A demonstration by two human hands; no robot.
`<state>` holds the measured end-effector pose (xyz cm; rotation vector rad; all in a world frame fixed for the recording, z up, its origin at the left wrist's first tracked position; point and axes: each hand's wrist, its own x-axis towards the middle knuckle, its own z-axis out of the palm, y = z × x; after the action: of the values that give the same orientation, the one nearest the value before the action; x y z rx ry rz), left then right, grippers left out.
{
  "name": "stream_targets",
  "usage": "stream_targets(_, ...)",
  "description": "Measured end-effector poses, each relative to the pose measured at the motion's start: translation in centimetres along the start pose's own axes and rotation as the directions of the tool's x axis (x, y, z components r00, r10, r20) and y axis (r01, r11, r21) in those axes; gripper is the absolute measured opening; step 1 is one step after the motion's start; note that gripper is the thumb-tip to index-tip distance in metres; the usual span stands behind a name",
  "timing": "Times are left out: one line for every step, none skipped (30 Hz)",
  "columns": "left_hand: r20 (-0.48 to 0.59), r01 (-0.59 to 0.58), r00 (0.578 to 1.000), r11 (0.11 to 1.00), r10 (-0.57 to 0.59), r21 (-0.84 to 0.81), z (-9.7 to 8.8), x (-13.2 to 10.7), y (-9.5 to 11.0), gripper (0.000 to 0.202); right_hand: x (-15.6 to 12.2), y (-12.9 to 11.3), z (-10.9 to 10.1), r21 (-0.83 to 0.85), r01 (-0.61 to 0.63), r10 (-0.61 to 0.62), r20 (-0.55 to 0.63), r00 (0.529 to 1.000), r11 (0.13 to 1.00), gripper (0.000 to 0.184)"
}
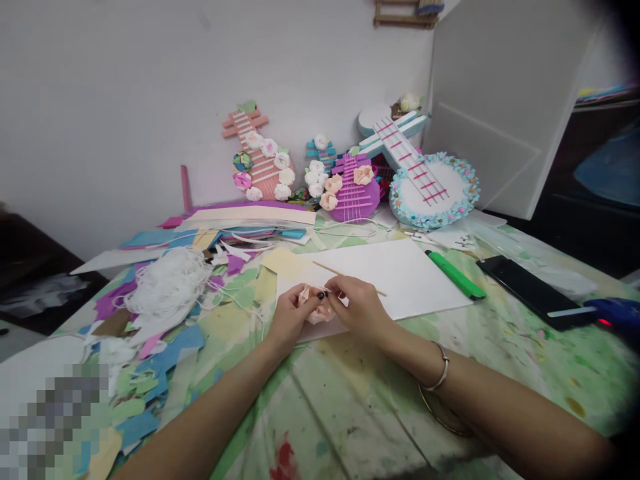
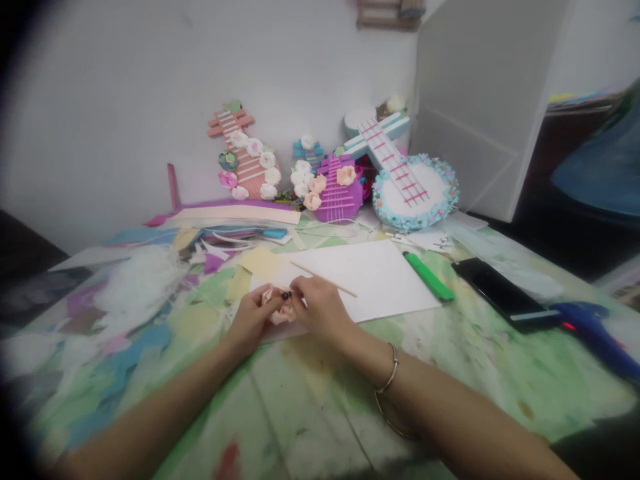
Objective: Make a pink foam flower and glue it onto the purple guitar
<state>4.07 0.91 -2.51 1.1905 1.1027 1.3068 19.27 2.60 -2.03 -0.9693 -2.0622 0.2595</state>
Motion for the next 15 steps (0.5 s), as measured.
stream_targets(-0.008,-0.008,1.000,0.999,0.009,0.034,0.1,0.0,0.2,0.018,-0.1,0.0,0.0,-0.054,0.044,-0.044,0.001,0.999,0.998,0.012)
stream_targets(-0.015,-0.016,1.000,0.998,0.017,0.066,0.1,0.0,0.3,0.018,-0.1,0.0,0.1,-0.105,0.087,-0.086,0.005,0.996,0.991,0.013)
stream_targets(-0.023,-0.022,0.999,0.995,0.024,0.095,0.1,0.0,0.4,0.017,-0.1,-0.1,0.1,-0.145,0.123,-0.123,0.010,0.992,0.982,0.013)
stream_targets(-0.027,-0.026,0.999,0.993,0.030,0.117,0.2,0.0,0.4,0.017,-0.2,-0.1,0.1,-0.172,0.147,-0.147,0.013,0.989,0.974,0.013)
stream_targets(-0.028,-0.030,0.999,0.991,0.034,0.128,0.1,0.0,0.4,0.016,-0.1,0.0,0.1,-0.179,0.152,-0.153,0.009,0.988,0.972,0.012)
stream_targets(-0.026,-0.032,0.999,0.991,0.035,0.128,0.1,0.0,0.4,0.017,-0.1,0.1,0.1,-0.166,0.137,-0.140,-0.003,0.990,0.976,0.011)
stream_targets(-0.017,-0.029,0.999,0.993,0.031,0.119,0.1,0.1,0.3,0.018,0.0,0.1,0.0,-0.136,0.108,-0.112,-0.019,0.994,0.985,0.011)
stream_targets(-0.010,-0.023,1.000,0.995,0.024,0.101,0.0,0.1,0.2,0.020,0.1,0.2,-0.3,-0.094,0.069,-0.073,-0.039,0.997,0.993,0.012)
stream_targets(-0.006,-0.016,1.000,0.997,0.017,0.082,0.0,0.2,0.1,0.022,0.4,0.0,-0.7,-0.047,0.030,-0.033,-0.066,0.997,0.998,0.013)
stream_targets(-0.005,-0.012,1.000,0.998,0.012,0.064,-0.1,0.2,0.0,0.023,0.7,-0.3,-1.3,0.000,0.002,-0.002,-0.100,0.995,1.000,0.013)
stream_targets(-0.008,-0.009,1.000,0.999,0.009,0.051,-0.1,0.3,-0.1,0.024,1.0,-0.9,-2.1,0.048,-0.009,0.015,-0.140,0.990,0.999,0.012)
stream_targets(-0.006,-0.006,1.000,0.999,0.007,0.044,-0.1,0.3,-0.2,0.025,1.4,-1.9,-3.2,0.091,0.007,0.010,-0.184,0.983,0.996,0.012)
stream_targets(0.000,-0.007,1.000,0.999,0.007,0.042,-0.2,0.3,-0.3,0.026,1.7,-3.2,-4.3,0.136,0.039,-0.008,-0.226,0.974,0.990,0.011)
stream_targets(0.011,-0.010,1.000,0.999,0.009,0.043,-0.2,0.3,-0.3,0.027,1.9,-4.7,-5.6,0.195,0.099,-0.049,-0.245,0.968,0.976,0.013)
stream_targets(0.027,-0.014,1.000,0.999,0.013,0.045,-0.3,0.3,-0.4,0.027,1.7,-6.2,-6.8,0.245,0.174,-0.111,-0.248,0.962,0.954,0.017)
